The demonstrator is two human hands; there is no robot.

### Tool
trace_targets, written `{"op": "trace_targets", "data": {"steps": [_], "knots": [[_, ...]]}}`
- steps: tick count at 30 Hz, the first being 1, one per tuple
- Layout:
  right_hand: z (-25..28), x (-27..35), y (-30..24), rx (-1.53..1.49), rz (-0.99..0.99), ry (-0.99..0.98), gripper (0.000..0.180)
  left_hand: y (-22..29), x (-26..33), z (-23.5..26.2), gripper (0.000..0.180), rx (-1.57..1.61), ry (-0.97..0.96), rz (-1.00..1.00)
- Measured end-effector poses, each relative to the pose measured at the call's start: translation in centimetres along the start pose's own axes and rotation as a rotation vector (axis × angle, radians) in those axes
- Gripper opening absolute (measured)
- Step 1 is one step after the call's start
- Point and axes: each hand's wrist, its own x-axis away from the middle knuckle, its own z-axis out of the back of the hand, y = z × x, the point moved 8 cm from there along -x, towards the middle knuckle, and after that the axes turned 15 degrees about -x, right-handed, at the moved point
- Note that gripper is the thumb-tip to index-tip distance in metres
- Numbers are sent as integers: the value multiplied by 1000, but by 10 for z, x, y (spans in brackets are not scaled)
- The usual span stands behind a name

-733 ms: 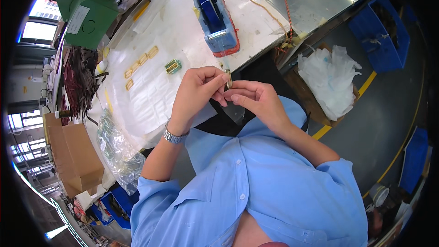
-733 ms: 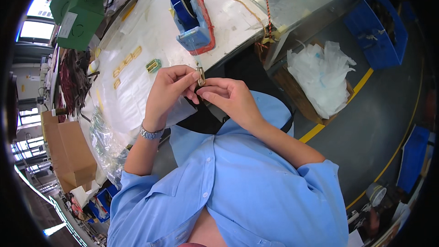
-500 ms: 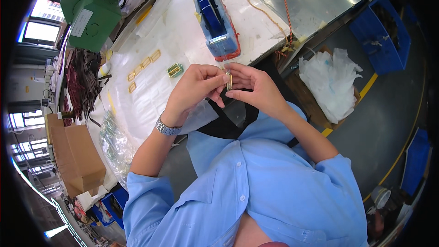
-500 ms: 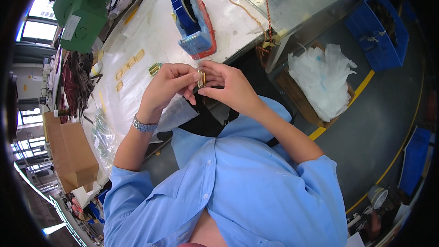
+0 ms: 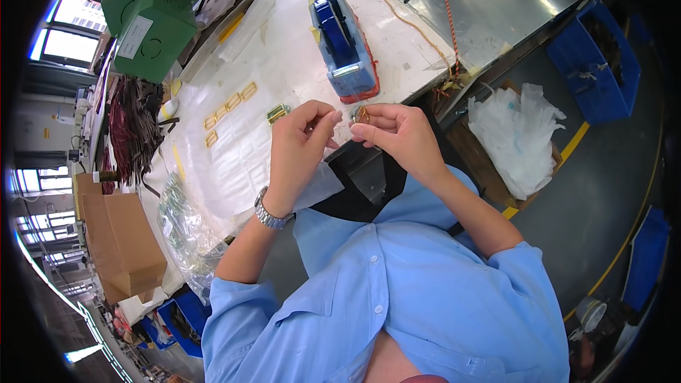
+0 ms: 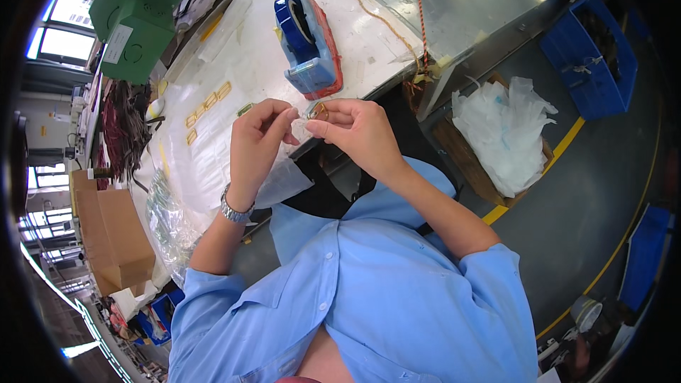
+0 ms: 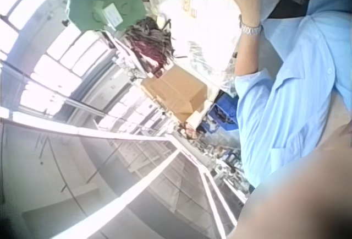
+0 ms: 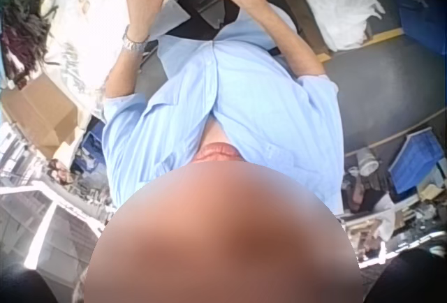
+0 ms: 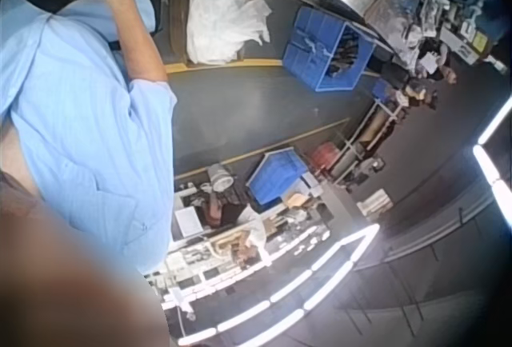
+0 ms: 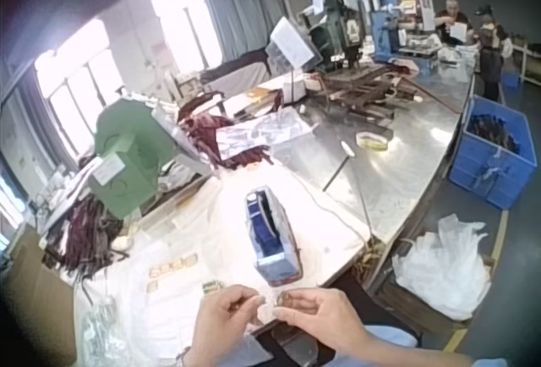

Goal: Applying protective blue tape to gold-colored metal buckles at a workbench.

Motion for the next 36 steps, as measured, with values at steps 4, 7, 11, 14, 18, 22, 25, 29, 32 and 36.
{"op": "trace_targets", "data": {"steps": [4, 7, 11, 14, 18, 22, 25, 29, 32, 36], "knots": [[-7, 1, 1, -23, -52, 10, 36, 4, 33, -15, 9, -116, 382, -211], [-10, 1, 0, -19, -17, 20, 35, 17, 39, -27, 12, -178, 528, -367], [-9, 2, -3, 24, -9, 54, 34, 16, 38, -27, 10, -298, 628, -407], [-3, -4, 6, -44, -133, 9, 35, 19, 28, -22, 9, -265, 560, -360], [5, -16, 13, -179, -165, -2, 36, 25, 6, -12, 15, -18, 369, -202], [1, -25, 4, -68, 62, -43, 38, 24, -9, -3, 19, -11, 277, -141], [-4, -27, -4, -50, 93, -82, 36, 23, -18, 1, 23, 55, 198, -98], [-11, -27, -17, 9, 97, -62, 32, 20, -27, 1, 28, 211, 69, -32], [-9, -26, -16, 4, 93, -35, 30, 18, -31, -5, 28, 266, 27, -2], [6, -7, 22, -62, -151, -28, 31, -15, -22, -38, 29, 368, -124, 168]]}}
